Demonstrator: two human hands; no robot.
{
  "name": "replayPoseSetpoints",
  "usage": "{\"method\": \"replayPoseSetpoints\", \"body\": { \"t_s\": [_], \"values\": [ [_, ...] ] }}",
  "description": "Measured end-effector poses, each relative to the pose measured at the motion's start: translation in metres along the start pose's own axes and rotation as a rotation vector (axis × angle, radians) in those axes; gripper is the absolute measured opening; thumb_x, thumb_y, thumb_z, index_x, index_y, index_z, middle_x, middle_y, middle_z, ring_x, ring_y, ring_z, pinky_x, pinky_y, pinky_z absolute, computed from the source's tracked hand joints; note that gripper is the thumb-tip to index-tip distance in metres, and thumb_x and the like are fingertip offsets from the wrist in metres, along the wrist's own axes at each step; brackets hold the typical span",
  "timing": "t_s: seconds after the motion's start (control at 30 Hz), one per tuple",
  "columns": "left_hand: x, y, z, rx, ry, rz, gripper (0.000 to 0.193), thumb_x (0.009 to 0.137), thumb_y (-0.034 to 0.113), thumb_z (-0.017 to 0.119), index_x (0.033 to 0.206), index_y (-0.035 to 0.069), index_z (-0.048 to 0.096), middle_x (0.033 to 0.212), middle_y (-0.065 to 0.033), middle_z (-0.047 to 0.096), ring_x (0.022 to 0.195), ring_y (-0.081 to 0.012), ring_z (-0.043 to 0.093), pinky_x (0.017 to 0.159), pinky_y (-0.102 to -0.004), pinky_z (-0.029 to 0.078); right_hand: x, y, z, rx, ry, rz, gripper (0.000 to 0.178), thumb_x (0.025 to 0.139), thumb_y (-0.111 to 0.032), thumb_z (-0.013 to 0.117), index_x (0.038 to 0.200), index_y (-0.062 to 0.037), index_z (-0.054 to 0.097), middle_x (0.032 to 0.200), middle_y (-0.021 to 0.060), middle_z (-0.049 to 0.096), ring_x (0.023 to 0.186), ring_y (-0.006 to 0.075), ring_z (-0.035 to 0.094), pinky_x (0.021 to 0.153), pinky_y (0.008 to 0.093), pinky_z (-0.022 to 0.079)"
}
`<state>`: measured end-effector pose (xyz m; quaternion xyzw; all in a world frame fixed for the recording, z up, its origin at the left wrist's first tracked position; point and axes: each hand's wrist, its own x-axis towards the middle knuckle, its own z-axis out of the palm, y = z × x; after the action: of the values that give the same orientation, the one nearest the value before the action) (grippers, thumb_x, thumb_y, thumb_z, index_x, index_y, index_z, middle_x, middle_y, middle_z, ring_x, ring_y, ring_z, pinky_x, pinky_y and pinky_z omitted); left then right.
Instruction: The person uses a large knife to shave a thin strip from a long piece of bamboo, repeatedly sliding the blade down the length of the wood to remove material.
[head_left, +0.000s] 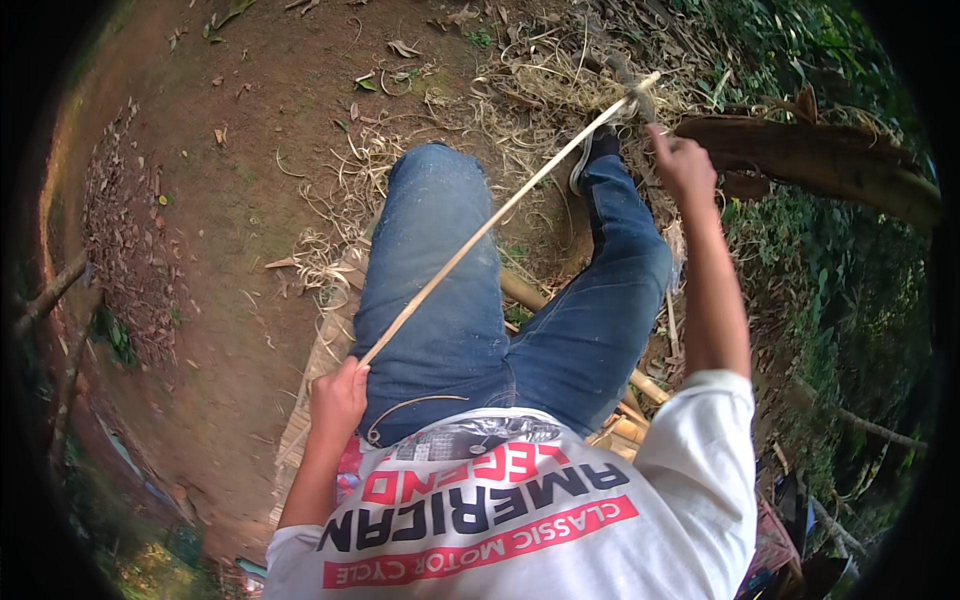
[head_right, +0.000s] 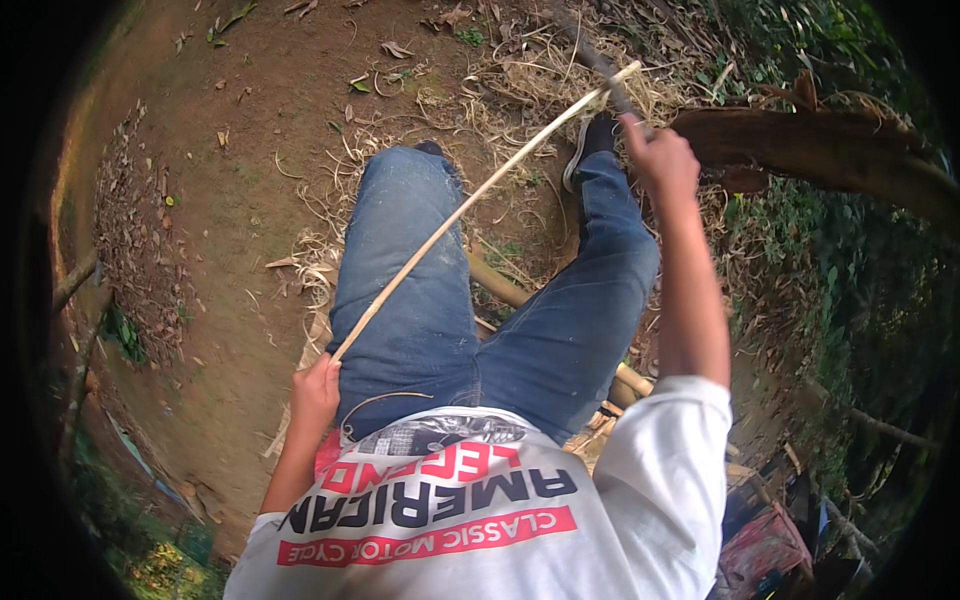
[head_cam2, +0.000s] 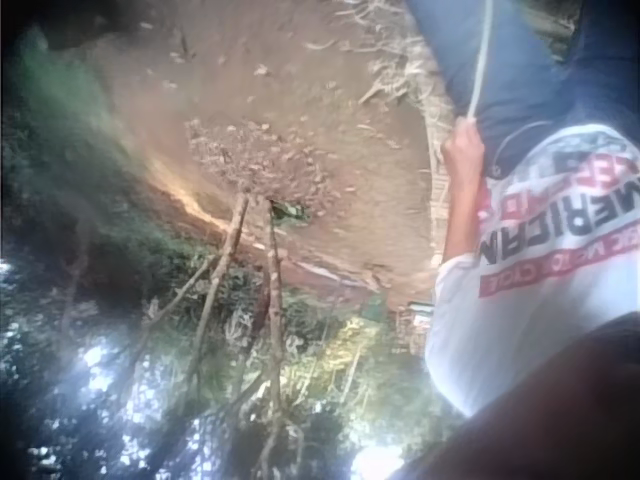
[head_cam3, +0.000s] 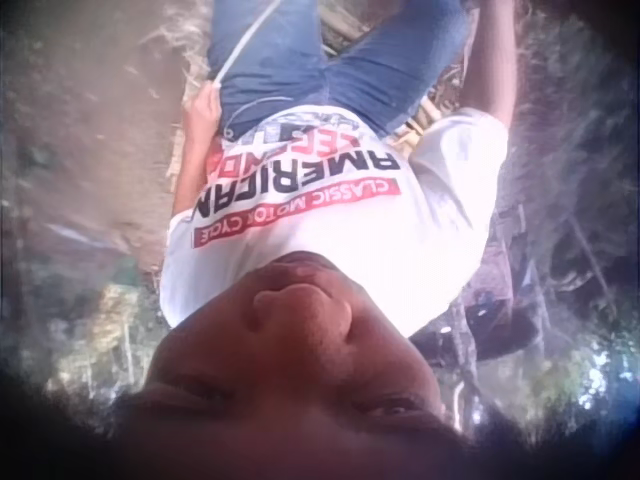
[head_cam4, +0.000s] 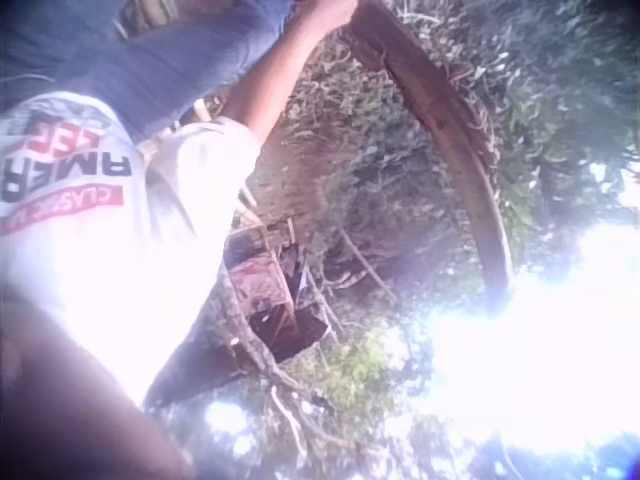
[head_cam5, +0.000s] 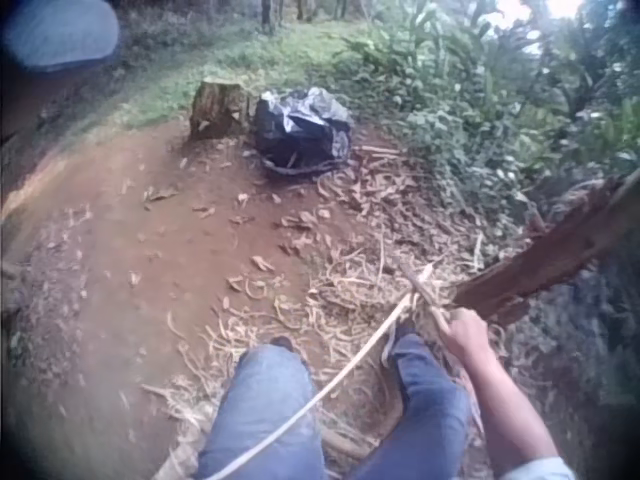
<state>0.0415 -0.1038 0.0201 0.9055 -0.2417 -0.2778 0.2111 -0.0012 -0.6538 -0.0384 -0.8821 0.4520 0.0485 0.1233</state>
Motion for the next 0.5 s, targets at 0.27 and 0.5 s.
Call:
{"method": "replayPoseSetpoints", "body": {
  "t_s": [0.27, 0.5],
  "values": [
    [0.007, 0.001, -0.003, -0.070, -0.065, -0.011, 0.022, 0.095, 0.018, 0.053, 0.080, 0.001, 0.053, 0.061, -0.0245, 0.053, 0.060, -0.0452, 0.057, 0.051, -0.0504, 0.040, -0.065, -0.036, -0.003, 0.269, -0.230, -0.069, 0.060, 0.085, -0.062, 0.057, 0.077, -0.0039, 0.071, 0.065, 0.0205, 0.064, 0.070, 0.0371, 0.067, 0.067, 0.0445, 0.051],
    [0.005, -0.002, -0.011, -0.136, -0.131, -0.043, 0.025, 0.096, 0.017, 0.051, 0.079, -0.002, 0.051, 0.063, -0.0252, 0.051, 0.061, -0.0465, 0.055, 0.052, -0.0482, 0.040, -0.088, -0.054, 0.039, 0.285, -0.104, -0.551, 0.056, 0.083, -0.059, 0.060, 0.067, -0.0059, 0.065, 0.057, 0.0166, 0.061, 0.057, 0.0355, 0.063, 0.058, 0.0436, 0.051]
  ]
}}
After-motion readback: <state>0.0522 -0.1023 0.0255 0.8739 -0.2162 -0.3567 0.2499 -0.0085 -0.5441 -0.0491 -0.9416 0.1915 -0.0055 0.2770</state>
